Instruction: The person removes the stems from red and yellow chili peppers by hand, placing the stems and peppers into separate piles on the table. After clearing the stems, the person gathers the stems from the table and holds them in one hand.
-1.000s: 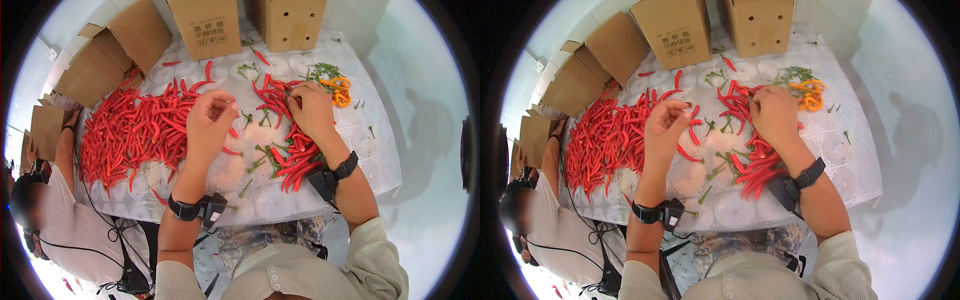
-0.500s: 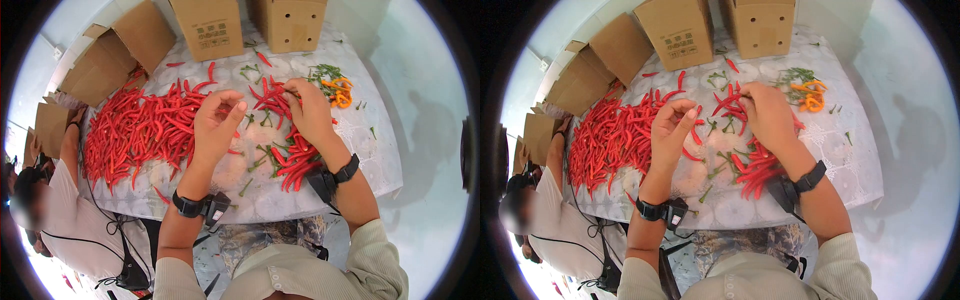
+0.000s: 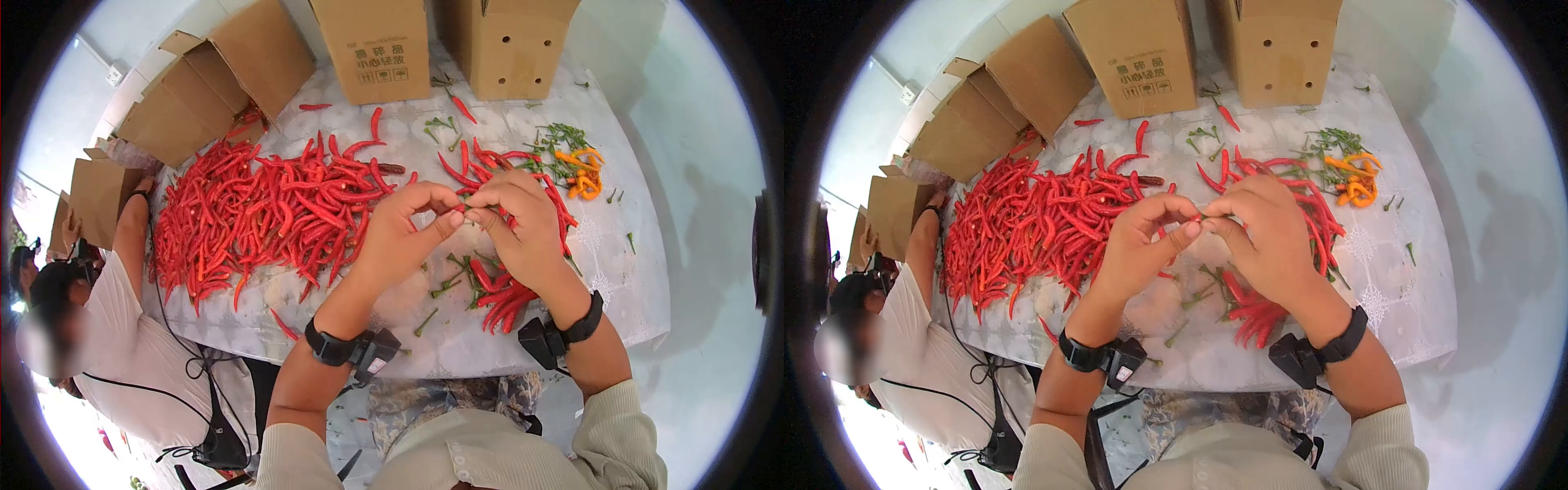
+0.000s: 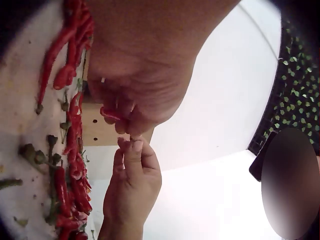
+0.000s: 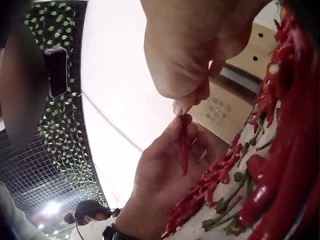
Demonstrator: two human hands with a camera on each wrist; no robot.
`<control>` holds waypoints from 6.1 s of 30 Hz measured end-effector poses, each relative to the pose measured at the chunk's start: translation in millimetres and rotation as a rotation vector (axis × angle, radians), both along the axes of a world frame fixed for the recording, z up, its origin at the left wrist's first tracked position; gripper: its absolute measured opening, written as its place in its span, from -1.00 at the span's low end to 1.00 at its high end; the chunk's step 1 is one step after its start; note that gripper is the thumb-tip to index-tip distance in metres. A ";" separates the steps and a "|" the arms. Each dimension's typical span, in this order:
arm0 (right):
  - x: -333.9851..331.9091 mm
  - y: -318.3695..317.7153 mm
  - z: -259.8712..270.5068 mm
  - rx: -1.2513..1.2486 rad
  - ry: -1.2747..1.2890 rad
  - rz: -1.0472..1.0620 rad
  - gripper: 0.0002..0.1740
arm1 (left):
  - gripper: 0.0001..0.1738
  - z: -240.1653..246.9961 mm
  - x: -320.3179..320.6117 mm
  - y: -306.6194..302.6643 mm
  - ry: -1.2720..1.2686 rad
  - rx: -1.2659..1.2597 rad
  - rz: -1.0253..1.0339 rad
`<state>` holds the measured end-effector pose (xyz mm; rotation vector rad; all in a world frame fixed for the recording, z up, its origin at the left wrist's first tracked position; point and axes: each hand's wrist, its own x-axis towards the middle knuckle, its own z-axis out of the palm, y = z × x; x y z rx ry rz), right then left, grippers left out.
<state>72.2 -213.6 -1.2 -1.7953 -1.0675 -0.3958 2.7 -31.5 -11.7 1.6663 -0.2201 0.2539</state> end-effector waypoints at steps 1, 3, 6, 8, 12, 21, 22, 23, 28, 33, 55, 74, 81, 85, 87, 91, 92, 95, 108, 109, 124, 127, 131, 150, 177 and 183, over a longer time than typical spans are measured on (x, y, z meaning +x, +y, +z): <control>0.3 -1.3 0.5 -0.012 0.021 0.008 -0.83 | -0.83 -0.5 -0.5 0.2 0.027 -0.017 -0.017; 3.0 -3.9 1.8 -0.005 0.090 0.067 -0.84 | -0.83 -2.6 -0.3 0.2 0.027 -0.083 -0.057; 5.8 -7.5 4.0 0.010 0.207 0.148 -0.86 | -0.84 -3.9 0.1 0.6 0.018 -0.108 -0.096; 7.8 -9.5 6.2 -0.005 0.266 0.190 -0.87 | -0.84 -4.0 0.3 1.8 0.035 -0.123 -0.127; 10.7 -11.2 10.1 -0.039 0.316 0.252 -0.87 | -0.84 -5.8 0.8 4.3 0.092 -0.164 -0.200; 14.2 -13.8 7.0 -0.061 0.418 0.264 -0.84 | -0.84 -8.8 1.1 1.9 0.144 -0.282 -0.280; 14.7 -13.7 6.3 -0.059 0.415 0.259 -0.84 | -0.83 -8.8 1.5 1.4 0.141 -0.284 -0.281; 14.9 -13.6 5.2 -0.069 0.373 0.235 -0.85 | -0.83 -9.0 1.8 0.8 0.146 -0.271 -0.246; 12.4 -9.2 0.3 -0.026 0.217 0.140 -0.85 | -0.81 -10.5 3.8 1.3 0.172 -0.200 -0.157; 12.6 -8.3 -1.0 -0.061 0.180 0.165 -0.85 | -0.81 -15.9 4.9 0.7 0.190 -0.222 -0.184; 62.7 -39.1 -9.1 0.015 0.322 -0.281 -0.81 | -0.88 -2.1 3.4 21.2 -0.098 0.178 0.046; 59.2 -20.3 -23.9 -0.109 0.003 -0.432 -0.78 | -0.69 14.8 -0.1 33.9 -0.438 0.691 0.870; 9.4 -3.1 3.4 -0.120 0.362 0.089 -0.81 | -0.73 -2.1 6.6 13.0 -0.304 0.303 0.311; -0.5 2.1 0.4 -0.072 0.473 0.117 -0.80 | -0.76 -10.4 4.8 3.7 -0.115 0.120 0.019; -0.1 1.6 -0.5 -0.055 0.543 0.103 -0.80 | -0.77 -13.5 5.7 3.1 -0.040 -0.023 -0.043; 5.6 -1.1 0.9 -0.119 0.331 0.074 -0.81 | -0.79 -14.1 5.1 4.9 0.084 -0.137 -0.106; 7.1 -1.9 0.2 -0.135 0.211 0.074 -0.82 | -0.80 -15.6 4.9 5.2 0.108 -0.143 -0.114; 6.1 -3.3 1.8 -0.167 0.348 0.070 -0.82 | -0.81 -16.4 5.5 7.6 0.081 -0.082 -0.097; 6.0 -3.8 8.4 -0.176 0.318 0.147 -0.86 | -0.77 -14.1 8.5 9.7 -0.055 0.006 -0.074; 7.3 -4.4 9.3 -0.168 0.356 0.174 -0.86 | -0.77 -11.6 8.1 10.1 -0.051 -0.029 -0.100; 58.7 -52.5 -2.8 -0.117 0.091 -0.671 -0.83 | -0.73 12.5 -4.6 47.6 -0.335 0.685 0.912; 72.0 -56.0 -14.0 -0.323 -0.207 -0.793 -0.81 | -0.60 25.4 -4.8 60.3 -0.370 0.814 1.266; 67.6 -51.5 -26.0 -0.495 -0.080 -0.622 -0.81 | -0.50 19.2 -5.7 58.4 -0.423 0.708 1.252; 4.2 -8.1 4.4 -0.138 0.395 0.185 -0.76 | -0.72 -3.1 2.9 1.5 0.185 -0.107 0.177; 38.3 -23.9 -21.6 -0.507 -0.065 -0.364 -0.59 | -0.57 15.0 -5.4 73.2 -0.297 0.948 1.200; 34.8 -30.3 -15.9 -0.535 0.008 -0.369 -0.60 | -0.68 15.1 -0.4 39.9 -0.377 0.735 0.810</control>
